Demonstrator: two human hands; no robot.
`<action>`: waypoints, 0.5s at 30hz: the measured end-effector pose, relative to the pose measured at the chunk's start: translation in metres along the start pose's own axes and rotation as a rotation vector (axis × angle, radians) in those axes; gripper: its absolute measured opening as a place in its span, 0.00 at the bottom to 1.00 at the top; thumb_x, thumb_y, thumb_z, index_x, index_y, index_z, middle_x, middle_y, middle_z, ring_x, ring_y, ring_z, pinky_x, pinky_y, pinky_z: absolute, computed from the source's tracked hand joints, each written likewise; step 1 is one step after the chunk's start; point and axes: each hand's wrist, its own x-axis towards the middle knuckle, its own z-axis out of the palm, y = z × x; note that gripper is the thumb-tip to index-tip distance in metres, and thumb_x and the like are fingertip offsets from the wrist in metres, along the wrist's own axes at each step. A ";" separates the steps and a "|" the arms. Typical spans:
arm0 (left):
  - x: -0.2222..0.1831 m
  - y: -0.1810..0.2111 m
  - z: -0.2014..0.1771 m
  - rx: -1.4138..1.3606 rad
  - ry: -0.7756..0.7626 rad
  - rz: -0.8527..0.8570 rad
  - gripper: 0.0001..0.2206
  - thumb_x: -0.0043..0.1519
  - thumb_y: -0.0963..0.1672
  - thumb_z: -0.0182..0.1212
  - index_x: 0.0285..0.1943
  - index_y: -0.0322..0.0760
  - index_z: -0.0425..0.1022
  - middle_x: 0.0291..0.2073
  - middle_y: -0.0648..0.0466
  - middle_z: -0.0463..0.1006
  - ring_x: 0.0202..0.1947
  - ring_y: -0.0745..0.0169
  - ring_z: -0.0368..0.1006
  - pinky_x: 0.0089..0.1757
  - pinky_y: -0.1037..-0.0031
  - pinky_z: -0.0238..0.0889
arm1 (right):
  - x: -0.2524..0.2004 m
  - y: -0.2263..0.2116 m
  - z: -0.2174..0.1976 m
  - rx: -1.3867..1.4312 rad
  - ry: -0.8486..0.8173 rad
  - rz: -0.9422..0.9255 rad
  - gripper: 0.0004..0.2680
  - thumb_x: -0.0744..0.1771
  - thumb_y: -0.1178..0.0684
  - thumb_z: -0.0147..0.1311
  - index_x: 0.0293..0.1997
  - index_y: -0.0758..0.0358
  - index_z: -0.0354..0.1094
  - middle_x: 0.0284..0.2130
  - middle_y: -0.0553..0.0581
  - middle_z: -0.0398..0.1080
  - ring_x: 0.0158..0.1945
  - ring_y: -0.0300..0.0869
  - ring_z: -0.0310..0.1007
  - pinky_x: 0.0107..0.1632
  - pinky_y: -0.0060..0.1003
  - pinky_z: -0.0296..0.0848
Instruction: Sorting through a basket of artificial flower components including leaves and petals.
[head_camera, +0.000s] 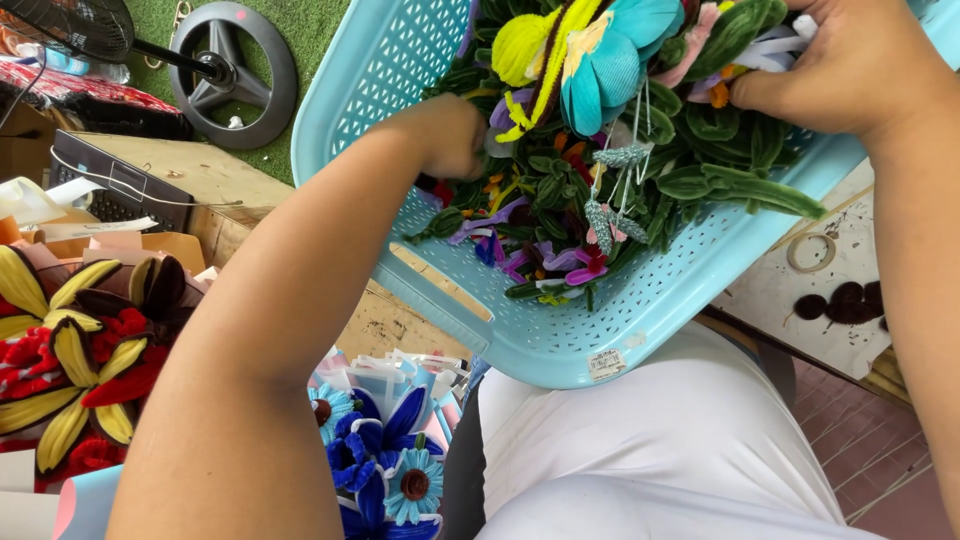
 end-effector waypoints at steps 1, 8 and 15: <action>-0.004 0.005 -0.005 -0.002 0.000 0.002 0.16 0.64 0.48 0.60 0.26 0.41 0.62 0.20 0.53 0.60 0.23 0.55 0.56 0.28 0.61 0.53 | 0.000 0.003 0.000 -0.001 -0.002 0.001 0.21 0.64 0.61 0.72 0.64 0.68 0.73 0.53 0.64 0.73 0.52 0.54 0.74 0.48 0.49 0.70; -0.004 0.006 -0.011 -0.650 -0.032 -0.001 0.13 0.60 0.36 0.57 0.53 0.34 0.69 0.54 0.48 0.71 0.40 0.51 0.79 0.34 0.67 0.78 | -0.002 0.000 0.001 -0.016 0.008 0.040 0.20 0.64 0.60 0.72 0.62 0.67 0.74 0.52 0.61 0.74 0.52 0.51 0.73 0.47 0.48 0.69; 0.046 -0.013 0.030 0.144 0.212 0.012 0.18 0.53 0.33 0.60 0.19 0.39 0.54 0.21 0.51 0.58 0.20 0.57 0.54 0.22 0.67 0.50 | 0.003 -0.014 -0.003 0.067 -0.010 0.040 0.22 0.64 0.65 0.68 0.66 0.65 0.73 0.51 0.58 0.73 0.50 0.46 0.73 0.45 0.44 0.69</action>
